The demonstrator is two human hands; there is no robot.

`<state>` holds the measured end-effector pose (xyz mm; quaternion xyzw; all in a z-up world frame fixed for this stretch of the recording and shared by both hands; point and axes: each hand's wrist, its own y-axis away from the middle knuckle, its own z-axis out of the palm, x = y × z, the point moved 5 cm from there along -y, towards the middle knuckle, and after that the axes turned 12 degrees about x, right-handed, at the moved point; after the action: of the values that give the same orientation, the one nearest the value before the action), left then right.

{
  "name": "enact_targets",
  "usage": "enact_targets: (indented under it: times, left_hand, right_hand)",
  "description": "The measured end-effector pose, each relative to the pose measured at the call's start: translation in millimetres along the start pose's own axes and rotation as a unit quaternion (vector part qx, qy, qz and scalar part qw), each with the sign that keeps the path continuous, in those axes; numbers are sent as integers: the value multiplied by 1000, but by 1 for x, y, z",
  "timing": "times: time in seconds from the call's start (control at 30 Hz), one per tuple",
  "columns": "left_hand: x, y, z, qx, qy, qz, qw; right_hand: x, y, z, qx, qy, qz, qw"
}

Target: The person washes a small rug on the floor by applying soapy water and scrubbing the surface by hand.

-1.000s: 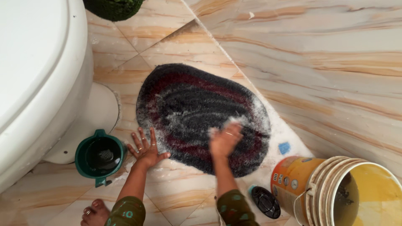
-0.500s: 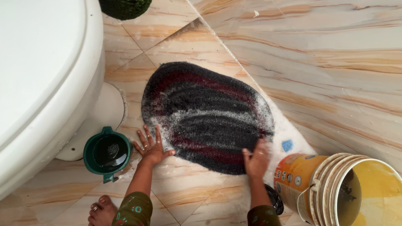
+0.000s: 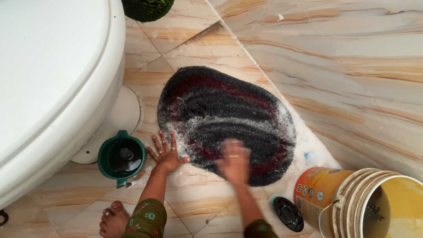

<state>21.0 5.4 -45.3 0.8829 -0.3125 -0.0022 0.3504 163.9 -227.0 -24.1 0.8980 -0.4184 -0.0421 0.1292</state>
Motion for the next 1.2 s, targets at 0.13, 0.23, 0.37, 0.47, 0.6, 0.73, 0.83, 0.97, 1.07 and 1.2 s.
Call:
enact_targets:
  times: [0.13,0.23,0.37,0.47,0.6,0.73,0.83,0.97,1.07,1.2]
  left_hand:
    - [1,3,-2,-2,4,-1,1000]
    - [1,3,-5,4,2,-1,1000]
    - [2,5,-4,5,7,-8,1000]
    - [1,5,-5,11,15,-7,1000]
    - [1,5,-4,4,20,-7,1000]
    - [0,6,-4,13,25,-2,1000]
    - [-1,16,1,69,35,1,997]
    - [39,48,25,231,171,91,953]
    - [130,90,57,277,199,362,868]
    - [172,109,48,89,24,466,880]
  right_hand:
    - [133,24,-1,161,-67,190,966]
    - [142,19,8,254,-19,242,936]
    - [40,12,14,120,59,261,956]
    - [-56,14,-2,145,-64,47,986]
    - [-4,15,0,155,-14,-17,988]
    - [133,16,33,201,-81,145,965]
    - [164,14,65,128,-97,162,974]
    - [168,-1,63,93,-116,137,979]
    - [171,-4,63,49,-131,138,980]
    - [172,-7,62,18,-124,142,982]
